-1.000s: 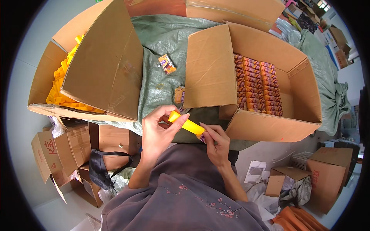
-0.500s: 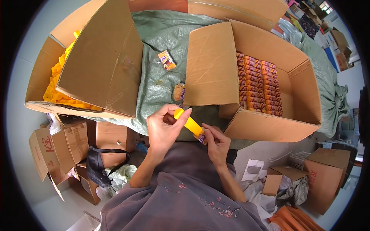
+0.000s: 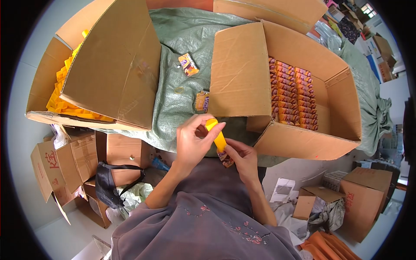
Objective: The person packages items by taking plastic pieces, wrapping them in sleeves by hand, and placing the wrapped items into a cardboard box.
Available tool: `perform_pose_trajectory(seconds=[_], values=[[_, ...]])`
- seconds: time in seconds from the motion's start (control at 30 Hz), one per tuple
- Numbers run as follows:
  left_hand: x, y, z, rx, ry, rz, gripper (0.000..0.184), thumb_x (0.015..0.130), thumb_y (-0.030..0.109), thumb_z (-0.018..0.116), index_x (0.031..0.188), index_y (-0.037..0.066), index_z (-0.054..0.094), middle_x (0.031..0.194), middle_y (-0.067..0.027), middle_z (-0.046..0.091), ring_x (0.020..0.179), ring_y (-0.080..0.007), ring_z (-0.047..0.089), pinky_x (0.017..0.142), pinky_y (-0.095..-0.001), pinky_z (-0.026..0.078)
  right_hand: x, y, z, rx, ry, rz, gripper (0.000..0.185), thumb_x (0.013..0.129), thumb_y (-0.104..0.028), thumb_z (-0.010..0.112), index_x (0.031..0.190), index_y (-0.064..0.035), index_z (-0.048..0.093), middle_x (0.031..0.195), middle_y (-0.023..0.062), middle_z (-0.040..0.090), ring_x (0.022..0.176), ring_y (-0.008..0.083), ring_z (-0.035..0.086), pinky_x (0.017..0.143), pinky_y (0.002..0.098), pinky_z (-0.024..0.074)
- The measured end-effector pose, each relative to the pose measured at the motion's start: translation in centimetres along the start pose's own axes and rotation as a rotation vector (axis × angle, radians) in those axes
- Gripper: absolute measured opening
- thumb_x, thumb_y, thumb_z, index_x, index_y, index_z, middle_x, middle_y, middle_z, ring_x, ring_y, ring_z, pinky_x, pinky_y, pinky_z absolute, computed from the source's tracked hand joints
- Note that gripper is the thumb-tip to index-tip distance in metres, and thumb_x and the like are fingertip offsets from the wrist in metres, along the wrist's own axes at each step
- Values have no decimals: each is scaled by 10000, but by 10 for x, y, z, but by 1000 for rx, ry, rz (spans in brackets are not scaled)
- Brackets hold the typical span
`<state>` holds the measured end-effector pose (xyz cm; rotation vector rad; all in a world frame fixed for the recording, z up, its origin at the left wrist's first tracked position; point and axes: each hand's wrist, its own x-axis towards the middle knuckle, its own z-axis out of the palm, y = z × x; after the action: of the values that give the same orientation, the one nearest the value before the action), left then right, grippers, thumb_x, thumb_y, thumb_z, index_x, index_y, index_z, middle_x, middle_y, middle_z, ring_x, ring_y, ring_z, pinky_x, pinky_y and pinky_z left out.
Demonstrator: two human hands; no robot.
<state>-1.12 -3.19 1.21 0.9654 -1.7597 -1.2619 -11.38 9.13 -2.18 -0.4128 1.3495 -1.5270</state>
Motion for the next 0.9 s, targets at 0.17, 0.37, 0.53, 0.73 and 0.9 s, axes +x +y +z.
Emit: perform_pose_trajectory(seconds=[0.17, 0.37, 0.53, 0.73, 0.9], values=[[5, 10, -2, 147, -141, 60, 200, 793, 70, 751, 946, -22, 660, 852, -74, 639, 711, -123, 632, 604, -234, 530, 4, 0, -5, 37, -21, 63, 299, 914, -160, 644, 1163, 4, 641, 810, 69, 682, 597, 77, 600, 503, 209, 479], [0, 13, 0, 123, -253, 136, 338, 783, 32, 725, 1106, -17, 639, 1018, -123, 637, 871, -195, 649, 747, -284, 546, 9, -3, 4, 141, 93, 176, 271, 957, -254, 585, 1086, -29, 664, 716, 9, 632, 507, 44, 535, 409, 181, 407], [-12, 12, -2, -96, -296, 46, 411, 771, 21, 721, 1171, 8, 626, 1101, -133, 634, 962, -218, 643, 897, -312, 500, 12, -5, 3, 314, -7, 189, 264, 978, -246, 547, 1090, -32, 655, 710, -14, 606, 509, 25, 498, 413, 171, 374], [-18, 1, -1, 39, -116, 122, 406, 713, 4, 765, 1105, 12, 657, 977, -95, 652, 830, -194, 669, 818, -283, 519, 6, -1, 8, 72, 16, -59, 262, 958, -147, 583, 1165, 8, 625, 784, -24, 589, 651, 21, 486, 552, 174, 380], [-23, 1, 4, 192, -46, 220, 369, 720, 34, 766, 1077, 18, 674, 874, -92, 630, 752, -204, 635, 680, -288, 510, 4, 1, 10, 102, 39, -101, 266, 951, -104, 581, 1190, 7, 617, 852, -13, 612, 693, 22, 503, 571, 173, 385]])
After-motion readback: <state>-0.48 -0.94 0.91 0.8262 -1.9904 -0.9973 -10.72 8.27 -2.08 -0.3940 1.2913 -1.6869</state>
